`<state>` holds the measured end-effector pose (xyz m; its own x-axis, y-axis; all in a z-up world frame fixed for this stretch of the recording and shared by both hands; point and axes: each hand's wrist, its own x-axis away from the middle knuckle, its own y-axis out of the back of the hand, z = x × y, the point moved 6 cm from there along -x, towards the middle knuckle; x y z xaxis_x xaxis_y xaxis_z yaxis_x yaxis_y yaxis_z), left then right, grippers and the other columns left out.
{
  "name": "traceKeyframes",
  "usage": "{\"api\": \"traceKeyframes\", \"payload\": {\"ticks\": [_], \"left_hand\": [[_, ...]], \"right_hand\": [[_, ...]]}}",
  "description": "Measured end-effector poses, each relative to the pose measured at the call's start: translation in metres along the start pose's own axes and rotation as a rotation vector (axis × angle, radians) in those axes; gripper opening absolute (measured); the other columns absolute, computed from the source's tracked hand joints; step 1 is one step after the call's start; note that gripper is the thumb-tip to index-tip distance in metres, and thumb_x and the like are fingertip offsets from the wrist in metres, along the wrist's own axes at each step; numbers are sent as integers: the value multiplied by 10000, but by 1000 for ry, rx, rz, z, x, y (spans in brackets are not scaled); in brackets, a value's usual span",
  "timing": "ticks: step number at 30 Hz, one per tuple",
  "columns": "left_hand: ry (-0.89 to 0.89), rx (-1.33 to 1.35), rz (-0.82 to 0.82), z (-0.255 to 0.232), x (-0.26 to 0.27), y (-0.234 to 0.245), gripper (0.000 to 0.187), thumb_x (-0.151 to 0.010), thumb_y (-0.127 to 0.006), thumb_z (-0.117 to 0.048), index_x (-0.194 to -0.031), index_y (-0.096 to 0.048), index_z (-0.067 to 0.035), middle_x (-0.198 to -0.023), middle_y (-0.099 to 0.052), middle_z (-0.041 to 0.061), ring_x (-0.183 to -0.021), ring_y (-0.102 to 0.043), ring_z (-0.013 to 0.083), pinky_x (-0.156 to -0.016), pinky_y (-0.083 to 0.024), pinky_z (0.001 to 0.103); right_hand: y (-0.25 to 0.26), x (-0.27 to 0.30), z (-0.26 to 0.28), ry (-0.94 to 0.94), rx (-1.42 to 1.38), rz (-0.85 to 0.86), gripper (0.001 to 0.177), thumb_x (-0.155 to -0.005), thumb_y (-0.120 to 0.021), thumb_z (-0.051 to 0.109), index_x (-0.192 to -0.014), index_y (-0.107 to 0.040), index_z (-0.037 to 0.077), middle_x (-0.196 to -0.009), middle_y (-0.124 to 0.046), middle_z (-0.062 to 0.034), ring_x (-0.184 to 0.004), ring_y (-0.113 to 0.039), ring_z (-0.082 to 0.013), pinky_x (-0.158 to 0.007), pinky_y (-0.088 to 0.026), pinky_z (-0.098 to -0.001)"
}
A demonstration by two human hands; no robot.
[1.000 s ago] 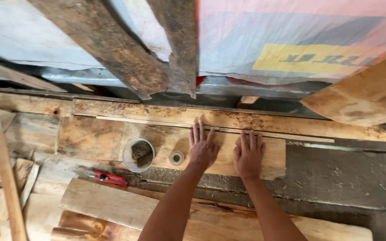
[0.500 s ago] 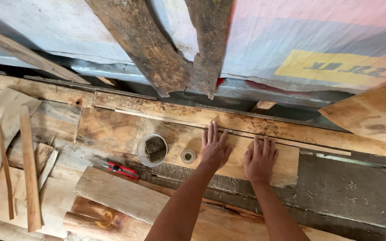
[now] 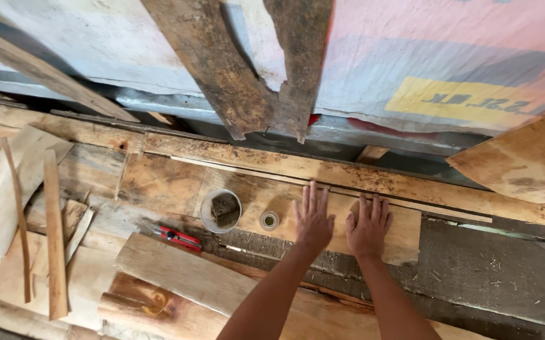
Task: Trimming and shaping thin wood strips using a utility knife on a workbench.
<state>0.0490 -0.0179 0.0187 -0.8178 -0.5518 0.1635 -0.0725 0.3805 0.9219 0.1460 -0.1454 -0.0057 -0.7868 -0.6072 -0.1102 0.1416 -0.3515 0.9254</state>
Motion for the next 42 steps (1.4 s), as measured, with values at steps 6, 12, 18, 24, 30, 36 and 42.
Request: {"api": "traceKeyframes", "payload": {"ticks": [6,12,18,24,30,36,42], "left_hand": [[-34,287,-70,-30,73,19,696,-1037,-522,-327,-1641,-272,-87,-1727,-119,233,-1612,-80,400,-1236,-74,676],[-65,412,-50,-7,113,17,543,-1040,-535,-309,-1519,-443,-70,-1648,-347,219,-1568,-244,394,-1244,-149,618],[-55,462,-82,46,160,36,377,-992,-594,-223,-1351,-594,-110,-1431,-583,184,-1383,-477,367,-1186,-286,575],[-45,490,-331,92,209,100,283,-952,-627,-151,-1226,-680,-106,-1122,-703,133,-1073,-645,362,-922,-517,502],[15,530,-393,158,213,103,228,-932,-656,-124,-1151,-695,-75,-1026,-711,147,-987,-656,386,-861,-530,495],[84,649,-374,225,210,123,198,-949,-668,-137,-1126,-692,-53,-1013,-724,146,-934,-698,344,-814,-550,457],[75,739,-332,288,201,134,212,-920,-660,-118,-1120,-712,-70,-953,-747,118,-884,-724,277,-799,-577,412]], "right_hand": [[3,4,-13,67,-126,-34,600,-1046,-483,447,-1568,-448,153,-1666,-292,-217,-1557,-186,-485,-1234,-145,-683],[40,13,0,187,-264,-58,577,-1038,-571,352,-1532,-487,66,-1664,-326,-271,-1561,-214,-486,-1189,-295,-596],[59,74,30,165,-318,-181,256,-1023,-660,251,-1155,-728,43,-1295,-663,-211,-1297,-585,-404,-1125,-464,-502],[69,125,101,152,-431,-194,221,-920,-744,220,-914,-703,4,-1012,-697,-170,-988,-653,-363,-895,-527,-478],[18,139,181,2,-589,157,271,-996,-670,268,-1122,-700,31,-1091,-734,-160,-1000,-748,-266,-884,-611,-403],[-46,116,259,-124,-594,336,525,-1036,-606,321,-1489,-494,81,-1227,-723,-187,-1044,-726,-295,-827,-582,-397],[-84,95,309,-630,-996,436,542,-1077,-432,362,-1572,-358,155,-1086,-748,-170,-854,-726,-225,-735,-597,-350]]}}
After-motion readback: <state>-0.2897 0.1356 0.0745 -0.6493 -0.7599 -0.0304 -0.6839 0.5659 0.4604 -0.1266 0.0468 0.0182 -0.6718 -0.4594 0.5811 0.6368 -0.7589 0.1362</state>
